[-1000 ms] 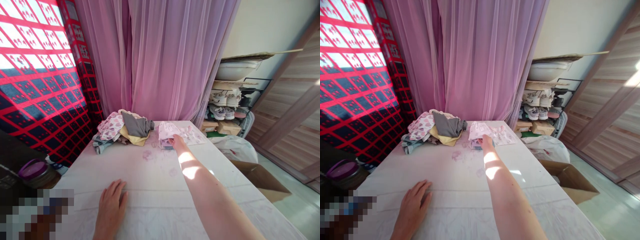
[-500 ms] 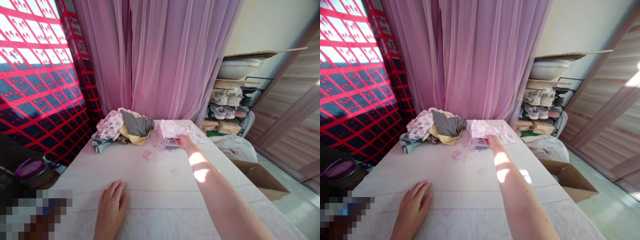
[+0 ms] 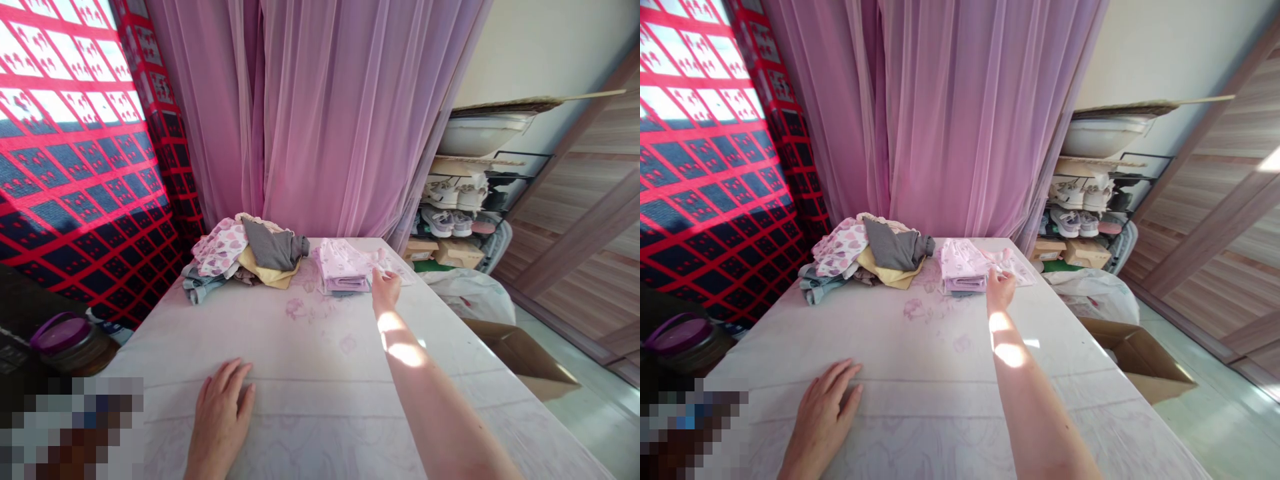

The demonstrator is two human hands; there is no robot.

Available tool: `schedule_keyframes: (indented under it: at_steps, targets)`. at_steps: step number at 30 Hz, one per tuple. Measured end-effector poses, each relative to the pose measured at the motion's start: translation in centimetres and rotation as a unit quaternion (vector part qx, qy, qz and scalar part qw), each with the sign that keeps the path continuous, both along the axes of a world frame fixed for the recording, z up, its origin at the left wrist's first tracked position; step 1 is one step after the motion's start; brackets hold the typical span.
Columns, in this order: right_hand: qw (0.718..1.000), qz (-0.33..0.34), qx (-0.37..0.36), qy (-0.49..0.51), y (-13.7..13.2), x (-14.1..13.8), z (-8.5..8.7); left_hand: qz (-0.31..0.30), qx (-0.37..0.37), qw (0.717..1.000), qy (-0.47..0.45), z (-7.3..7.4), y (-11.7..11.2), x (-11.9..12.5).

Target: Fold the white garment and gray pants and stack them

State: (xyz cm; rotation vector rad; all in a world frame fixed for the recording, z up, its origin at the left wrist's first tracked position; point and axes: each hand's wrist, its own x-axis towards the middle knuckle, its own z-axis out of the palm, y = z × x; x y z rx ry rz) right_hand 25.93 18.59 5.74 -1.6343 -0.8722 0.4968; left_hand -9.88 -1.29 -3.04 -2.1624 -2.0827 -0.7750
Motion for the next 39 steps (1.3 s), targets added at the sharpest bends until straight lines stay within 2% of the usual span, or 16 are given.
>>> schedule_keyframes:
  at_steps: [2, 3, 4, 6, 7, 9, 13, 15, 17, 20, 23, 26, 30, 32, 35, 39]
  targets:
    - [0.994, -0.012, 0.024, -0.110, -0.7, -0.7, 0.0, -0.002, 0.000, 1.000, 0.000, 0.0, 0.0, 0.0]
    - [0.982, 0.017, 0.040, -0.186, -0.9, -1.2, 0.2, -0.003, 0.000, 1.000, 0.000, 0.1, 0.0, 0.0]
    - [0.958, 0.065, 0.049, -0.276, -0.9, -1.9, 0.3, -0.003, -0.003, 1.000, 0.001, 0.1, 0.0, 0.0]
    - [0.889, 0.170, 0.026, -0.425, -0.4, -3.2, 0.9, -0.003, -0.008, 1.000, 0.001, 0.1, -0.1, 0.0]
    - [0.863, 0.207, -0.004, -0.461, 0.0, -3.8, 1.3, -0.003, -0.011, 1.000, 0.001, 0.2, -0.1, 0.0]
    - [0.839, 0.242, -0.062, -0.483, 1.1, -4.4, 2.3, -0.003, -0.017, 1.000, 0.001, 0.2, -0.1, 0.0]
    - [0.845, 0.241, -0.082, -0.471, 2.8, -3.7, 4.2, 0.000, -0.025, 1.000, -0.001, 0.3, -0.2, 0.0]
    - [0.849, 0.239, -0.066, -0.467, 2.9, -2.9, 4.3, 0.000, -0.026, 1.000, -0.002, 0.3, -0.1, 0.0]
    - [0.843, 0.260, -0.044, -0.469, 2.5, -2.2, 3.3, -0.002, -0.023, 1.000, -0.003, 0.2, -0.1, 0.0]
    - [0.828, 0.294, -0.008, -0.477, 1.6, -1.5, 0.6, -0.008, -0.012, 1.000, -0.002, 0.1, -0.1, 0.0]
    - [0.833, 0.278, 0.038, -0.477, 1.4, -0.8, -1.7, -0.010, 0.003, 1.000, 0.001, 0.1, -0.1, 0.1]
    - [0.850, 0.258, 0.089, -0.451, 2.0, 0.1, -2.4, -0.011, 0.015, 1.000, 0.007, 0.0, -0.2, 0.1]
    - [0.874, 0.224, 0.122, -0.413, 2.8, 1.1, -2.2, -0.012, 0.020, 1.000, 0.012, -0.1, -0.2, 0.1]
    - [0.855, 0.255, 0.116, -0.435, 2.7, 1.2, -2.4, -0.012, 0.019, 1.000, 0.013, -0.1, -0.2, 0.1]
    - [0.806, 0.305, 0.091, -0.499, 1.9, 1.0, -2.9, -0.013, 0.017, 1.000, 0.013, 0.0, -0.2, 0.1]
    - [0.763, 0.290, 0.050, -0.576, 0.8, 0.3, -3.3, -0.015, 0.015, 1.000, 0.013, 0.1, -0.2, 0.1]
